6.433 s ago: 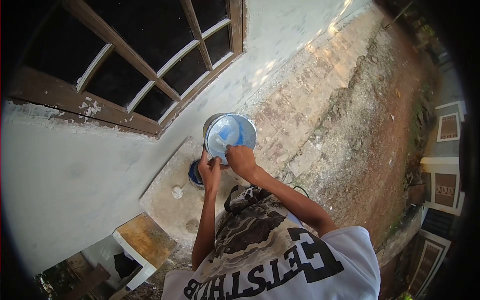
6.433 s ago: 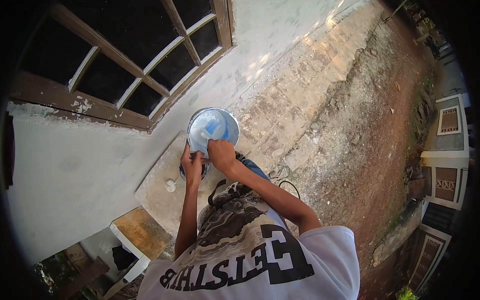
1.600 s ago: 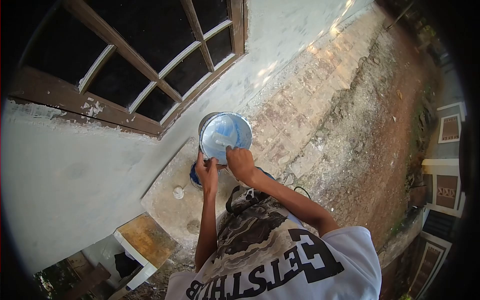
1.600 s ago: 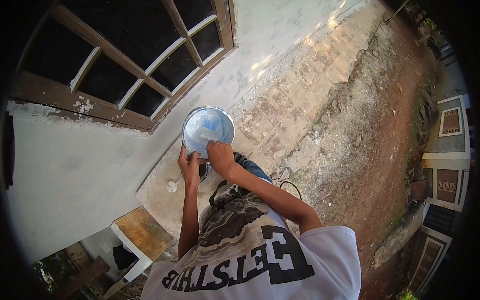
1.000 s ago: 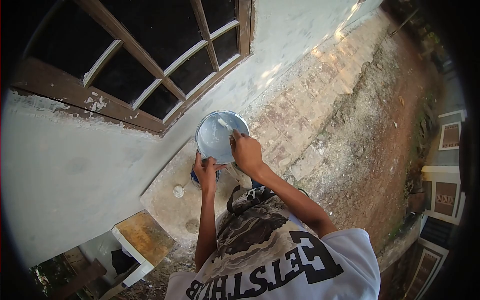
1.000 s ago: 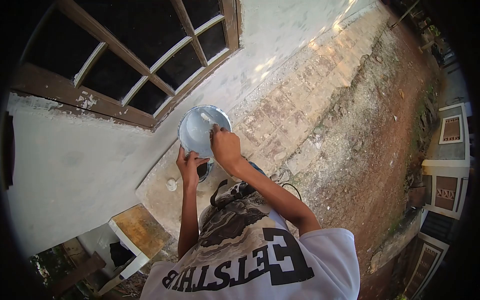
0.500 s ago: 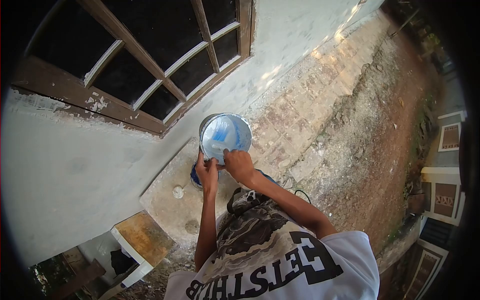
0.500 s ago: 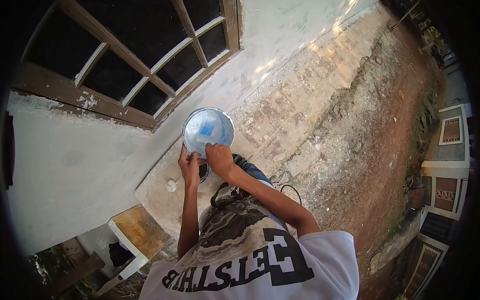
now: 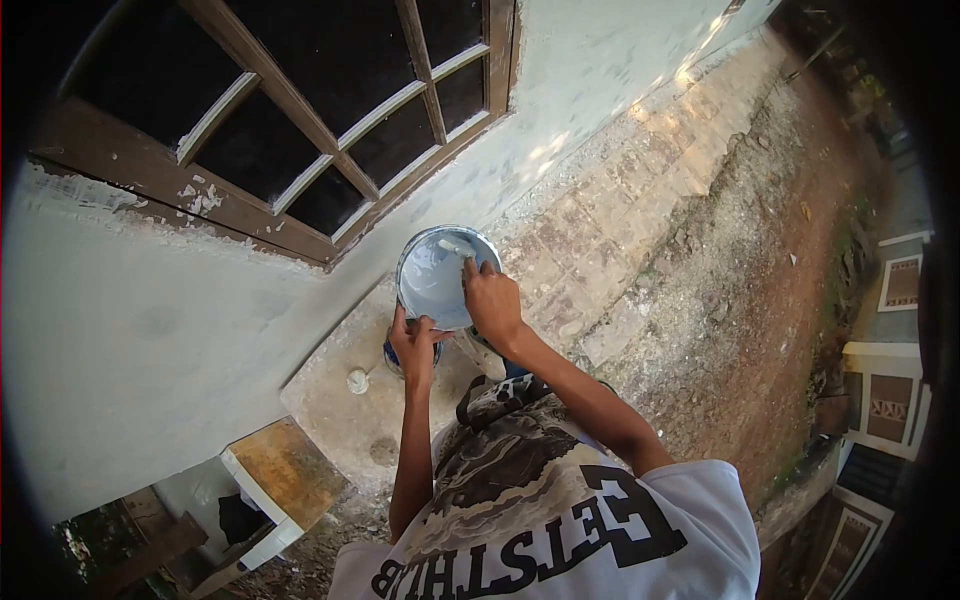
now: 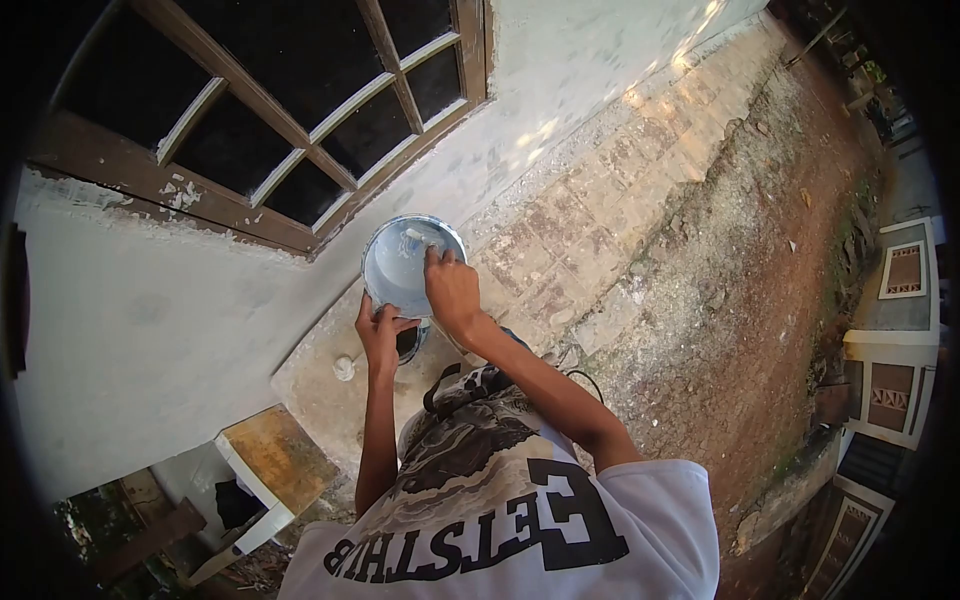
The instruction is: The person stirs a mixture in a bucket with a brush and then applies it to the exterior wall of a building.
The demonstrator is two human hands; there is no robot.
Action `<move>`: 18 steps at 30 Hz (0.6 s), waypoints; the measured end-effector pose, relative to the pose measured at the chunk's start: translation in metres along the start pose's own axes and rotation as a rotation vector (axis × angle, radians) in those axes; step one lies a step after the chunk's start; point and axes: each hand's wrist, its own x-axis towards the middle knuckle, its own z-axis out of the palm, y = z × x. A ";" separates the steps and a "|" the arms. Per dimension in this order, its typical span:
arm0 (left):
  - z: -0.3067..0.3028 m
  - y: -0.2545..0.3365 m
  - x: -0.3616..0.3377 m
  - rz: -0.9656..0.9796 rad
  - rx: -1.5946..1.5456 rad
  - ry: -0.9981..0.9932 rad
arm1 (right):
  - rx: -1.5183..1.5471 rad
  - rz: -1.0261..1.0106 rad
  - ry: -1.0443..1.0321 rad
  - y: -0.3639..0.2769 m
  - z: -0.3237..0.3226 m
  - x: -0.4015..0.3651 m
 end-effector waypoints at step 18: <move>-0.002 -0.016 -0.001 -0.017 0.019 0.025 | 0.460 0.146 -0.222 0.006 0.026 -0.012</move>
